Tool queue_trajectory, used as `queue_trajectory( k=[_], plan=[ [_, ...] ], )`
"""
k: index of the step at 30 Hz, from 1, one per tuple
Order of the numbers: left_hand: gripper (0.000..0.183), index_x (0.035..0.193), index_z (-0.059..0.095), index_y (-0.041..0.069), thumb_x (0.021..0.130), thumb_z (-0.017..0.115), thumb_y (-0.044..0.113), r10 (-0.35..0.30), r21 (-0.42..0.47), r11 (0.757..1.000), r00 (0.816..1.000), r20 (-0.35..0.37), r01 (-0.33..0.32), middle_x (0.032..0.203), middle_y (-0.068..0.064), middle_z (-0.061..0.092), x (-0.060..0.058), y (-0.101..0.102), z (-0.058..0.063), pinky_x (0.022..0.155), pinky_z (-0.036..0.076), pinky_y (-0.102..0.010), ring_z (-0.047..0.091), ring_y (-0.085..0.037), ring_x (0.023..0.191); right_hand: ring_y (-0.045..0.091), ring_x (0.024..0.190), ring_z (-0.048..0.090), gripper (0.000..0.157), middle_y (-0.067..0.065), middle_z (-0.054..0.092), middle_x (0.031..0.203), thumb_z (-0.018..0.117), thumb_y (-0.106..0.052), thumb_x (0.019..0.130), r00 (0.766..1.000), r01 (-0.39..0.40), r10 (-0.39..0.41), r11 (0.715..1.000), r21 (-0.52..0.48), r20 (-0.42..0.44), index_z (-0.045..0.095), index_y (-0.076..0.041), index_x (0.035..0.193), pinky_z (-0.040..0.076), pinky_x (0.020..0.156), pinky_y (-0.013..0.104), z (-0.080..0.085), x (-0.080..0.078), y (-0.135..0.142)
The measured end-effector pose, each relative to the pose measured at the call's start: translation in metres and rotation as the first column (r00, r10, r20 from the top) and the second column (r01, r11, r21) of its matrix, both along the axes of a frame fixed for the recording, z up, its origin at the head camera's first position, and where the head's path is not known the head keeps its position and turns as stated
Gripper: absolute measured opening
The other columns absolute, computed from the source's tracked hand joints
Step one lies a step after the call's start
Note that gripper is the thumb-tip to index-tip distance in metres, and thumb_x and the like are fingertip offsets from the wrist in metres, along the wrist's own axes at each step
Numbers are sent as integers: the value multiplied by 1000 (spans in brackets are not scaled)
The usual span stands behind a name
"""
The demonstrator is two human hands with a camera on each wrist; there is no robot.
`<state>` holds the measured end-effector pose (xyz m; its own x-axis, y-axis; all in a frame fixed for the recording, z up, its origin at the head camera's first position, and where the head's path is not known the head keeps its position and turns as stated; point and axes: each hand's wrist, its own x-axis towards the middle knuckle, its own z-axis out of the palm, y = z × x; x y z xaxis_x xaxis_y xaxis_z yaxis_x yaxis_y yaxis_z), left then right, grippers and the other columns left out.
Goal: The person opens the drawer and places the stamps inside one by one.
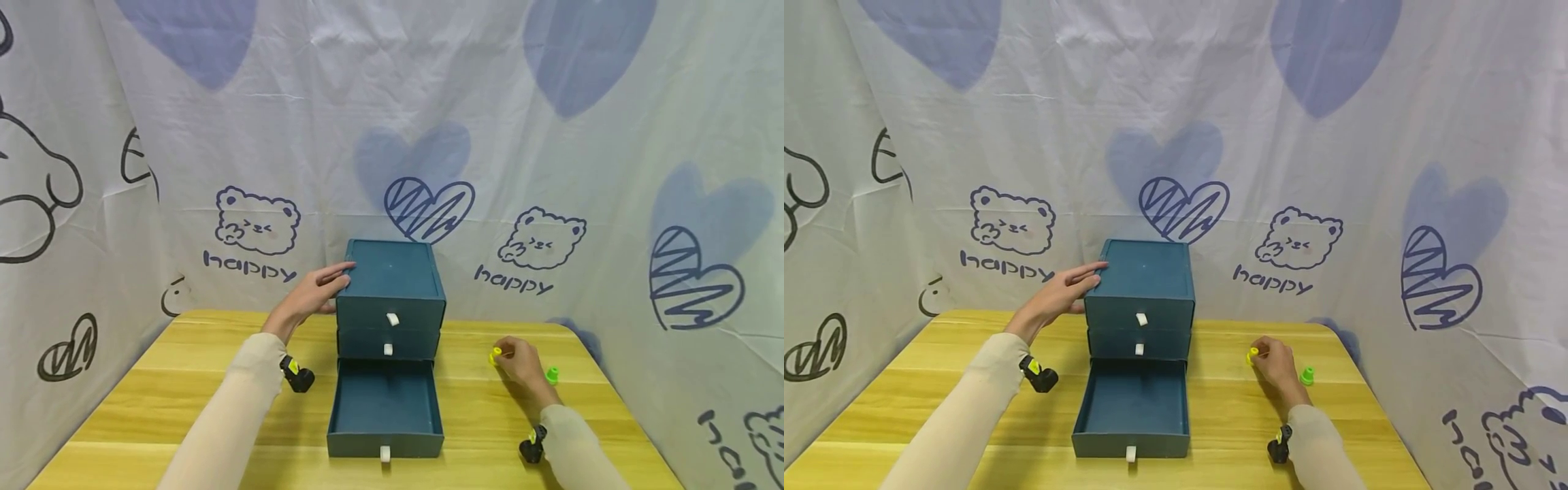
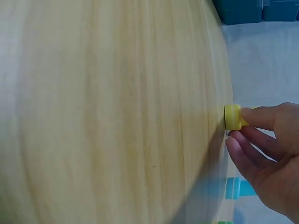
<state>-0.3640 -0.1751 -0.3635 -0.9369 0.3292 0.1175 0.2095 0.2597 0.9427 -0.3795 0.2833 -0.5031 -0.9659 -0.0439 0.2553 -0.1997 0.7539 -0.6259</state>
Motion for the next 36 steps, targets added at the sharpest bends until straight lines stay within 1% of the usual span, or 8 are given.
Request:
queue_trajectory(
  k=[7, 11, 13, 17, 20, 28, 31, 36],
  plan=[
    [57, 161, 38, 22, 109, 50, 40, -1, -3, 1000, 1000, -3, 1, 170, -17, 28, 0, -1, -1, 110, 48, -62, 31, -42, 155, 36, 92, 75, 19, 24, 77, 104, 76, 4, 87, 1000, -12, 12, 1000, -13, 4, 74, 4, 105, 63, 85, 48, 2, 4, 0],
    [57, 161, 38, 22, 109, 50, 40, -4, 1, 1000, 1000, -2, 4, 170, -17, 27, 0, -1, -1, 110, 47, -63, 30, -42, 155, 34, 91, 75, 19, 22, 77, 103, 76, 2, 87, 1000, -21, 21, 1000, 8, 10, 75, 2, 106, 62, 84, 47, 4, 6, 0],
    [57, 162, 37, 22, 109, 50, 40, -4, 0, 1000, 1000, -2, 4, 170, -18, 27, 1, -1, -1, 110, 47, -63, 30, -42, 155, 30, 90, 74, 19, 19, 78, 100, 77, 2, 87, 999, -29, 29, 999, 17, 13, 75, 1, 105, 62, 83, 45, 6, 8, 0],
    [56, 161, 39, 25, 109, 51, 41, 6, -2, 1000, 1000, 8, -6, 171, -16, 27, 0, 0, -1, 111, 47, -62, 31, -42, 155, 25, 86, 72, 19, 17, 78, 96, 78, 1, 86, 997, -75, 75, 996, 38, 3, 76, 2, 104, 61, 78, 38, 9, 10, -1],
    [55, 160, 40, 27, 108, 51, 41, 12, 2, 1000, 1000, 14, -12, 171, -14, 27, 0, 0, -1, 112, 47, -62, 32, -42, 155, 24, 85, 73, 18, 16, 78, 95, 78, 0, 86, 994, -112, 113, 993, 45, -12, 76, 2, 104, 61, 76, 34, 12, 12, -2],
    [55, 160, 40, 26, 109, 51, 40, 7, 4, 1000, 1000, 11, -7, 171, -15, 26, 0, 1, -1, 111, 47, -63, 31, -42, 155, 23, 85, 73, 19, 15, 78, 96, 78, 0, 86, 979, -196, 199, 978, 73, -37, 77, 1, 105, 60, 74, 27, 24, 16, -7],
    [55, 161, 39, 26, 109, 51, 39, 3, 2, 1000, 1000, 9, -3, 171, -16, 25, -1, 0, -2, 111, 47, -63, 31, -43, 155, 25, 86, 74, 20, 16, 78, 96, 79, 1, 85, 971, -234, 236, 971, 58, -27, 76, 3, 105, 60, 74, 26, 30, 19, -11],
    [56, 161, 38, 24, 109, 50, 39, -2, -1, 1000, 1000, 2, 2, 171, -18, 24, 0, 0, -2, 111, 46, -63, 29, -44, 155, 24, 88, 74, 20, 16, 78, 99, 79, 0, 86, 963, -271, 271, 962, 45, 14, 76, 1, 106, 61, 75, 30, 40, 24, -19]
  ],
)
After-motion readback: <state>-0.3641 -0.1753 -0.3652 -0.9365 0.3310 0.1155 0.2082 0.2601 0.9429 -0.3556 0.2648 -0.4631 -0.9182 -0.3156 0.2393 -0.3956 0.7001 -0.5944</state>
